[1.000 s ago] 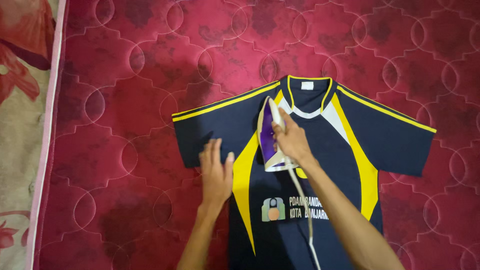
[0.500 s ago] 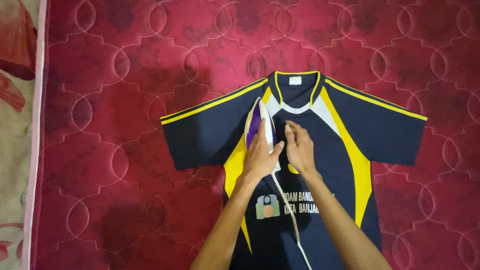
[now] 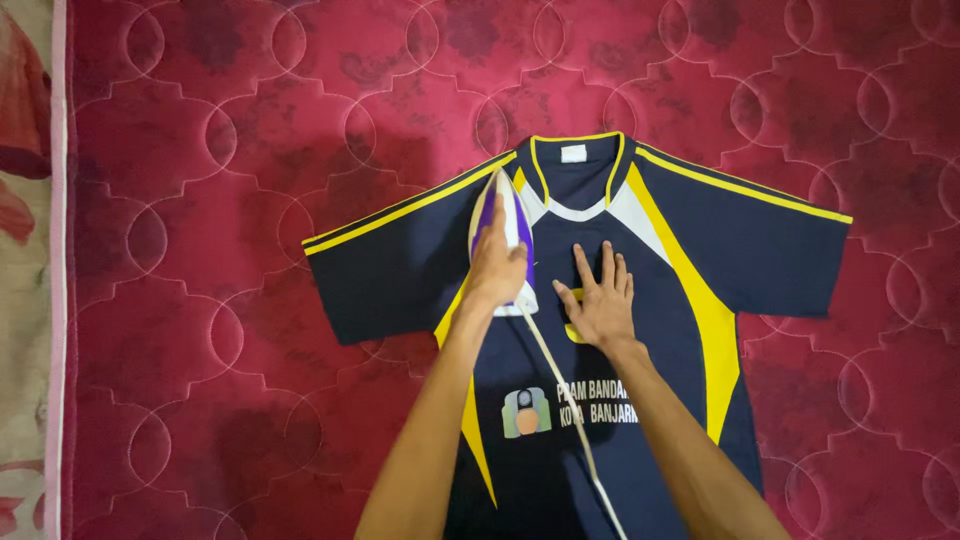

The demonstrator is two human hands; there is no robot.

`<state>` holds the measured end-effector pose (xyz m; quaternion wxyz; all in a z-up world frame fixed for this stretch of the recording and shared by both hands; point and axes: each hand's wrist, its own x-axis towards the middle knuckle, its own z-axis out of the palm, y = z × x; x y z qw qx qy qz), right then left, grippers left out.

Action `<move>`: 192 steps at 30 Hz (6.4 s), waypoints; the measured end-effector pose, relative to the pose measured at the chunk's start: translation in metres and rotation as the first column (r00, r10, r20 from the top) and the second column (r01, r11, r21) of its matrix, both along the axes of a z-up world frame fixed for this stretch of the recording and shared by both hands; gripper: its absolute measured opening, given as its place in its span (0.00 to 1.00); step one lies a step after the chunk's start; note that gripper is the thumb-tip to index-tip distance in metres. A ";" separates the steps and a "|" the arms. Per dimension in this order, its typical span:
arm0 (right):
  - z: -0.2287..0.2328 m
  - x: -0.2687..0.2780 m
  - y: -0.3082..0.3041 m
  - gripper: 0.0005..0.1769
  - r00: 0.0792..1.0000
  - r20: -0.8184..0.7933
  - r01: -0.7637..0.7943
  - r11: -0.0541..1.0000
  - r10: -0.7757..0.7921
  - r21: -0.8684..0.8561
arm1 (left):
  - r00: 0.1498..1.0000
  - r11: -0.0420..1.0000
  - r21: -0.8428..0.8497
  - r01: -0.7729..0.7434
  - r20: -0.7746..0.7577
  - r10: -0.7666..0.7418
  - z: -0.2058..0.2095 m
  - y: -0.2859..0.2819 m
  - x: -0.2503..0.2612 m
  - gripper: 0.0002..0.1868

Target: The person irons a dark blue and yellow sports jersey laid flat on a red patterned mat. They use a purple and white electric iron to smooth the front, sleeves, and collar areas, then fold the jersey in half.

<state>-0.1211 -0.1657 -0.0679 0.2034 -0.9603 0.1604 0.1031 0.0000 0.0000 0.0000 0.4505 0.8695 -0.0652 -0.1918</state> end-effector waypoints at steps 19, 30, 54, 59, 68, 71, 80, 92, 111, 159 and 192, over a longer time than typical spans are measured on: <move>-0.014 0.004 0.000 0.49 0.995 -0.099 -0.007 0.998 0.012 0.057 | 1.000 0.980 0.197 0.009 -0.004 -0.008 0.016 0.008 0.038 0.45; -0.014 0.006 0.006 0.49 0.990 -0.140 0.017 0.998 -0.008 0.064 | 0.993 0.993 0.078 0.086 0.070 -0.092 0.029 0.057 0.017 0.43; -0.013 0.009 0.008 0.49 0.983 -0.182 0.015 0.999 -0.008 0.033 | 0.991 0.976 0.169 0.136 -0.034 -0.132 0.040 0.086 0.026 0.44; -0.014 0.008 0.007 0.49 0.985 -0.172 0.015 0.999 -0.009 0.032 | 0.992 0.976 0.177 0.123 -0.023 -0.121 0.048 0.074 0.038 0.42; -0.019 0.009 0.003 0.51 0.984 -0.178 -0.006 1.000 0.008 0.010 | 0.989 0.972 0.182 0.145 -0.048 -0.139 0.052 0.087 0.033 0.42; -0.018 0.008 0.004 0.51 0.982 -0.188 -0.003 1.000 0.006 0.014 | 0.986 0.969 0.182 0.166 -0.032 -0.162 0.052 0.109 0.018 0.42; -0.014 0.012 0.003 0.51 0.974 -0.225 0.000 1.000 0.005 0.022 | 0.986 0.967 0.193 0.165 -0.026 -0.163 0.050 0.120 0.008 0.41; -0.013 0.012 0.003 0.52 0.967 -0.254 -0.017 1.000 0.018 0.005 | 0.984 0.965 0.195 0.177 -0.068 -0.167 0.061 0.144 -0.010 0.41; 0.013 0.014 0.015 0.48 0.996 -0.067 0.063 0.997 -0.065 -0.032 | 0.992 0.970 0.207 0.125 -0.029 -0.122 0.065 0.143 -0.018 0.41; 0.017 0.018 0.074 0.47 0.972 0.099 -0.218 0.974 0.211 0.064 | 0.993 0.948 0.301 0.100 0.027 -0.113 0.057 0.142 -0.009 0.43; 0.008 0.018 0.074 0.47 0.972 0.051 -0.232 0.972 0.230 0.045 | 0.987 0.964 0.221 -0.150 -0.016 0.157 0.056 0.154 -0.054 0.42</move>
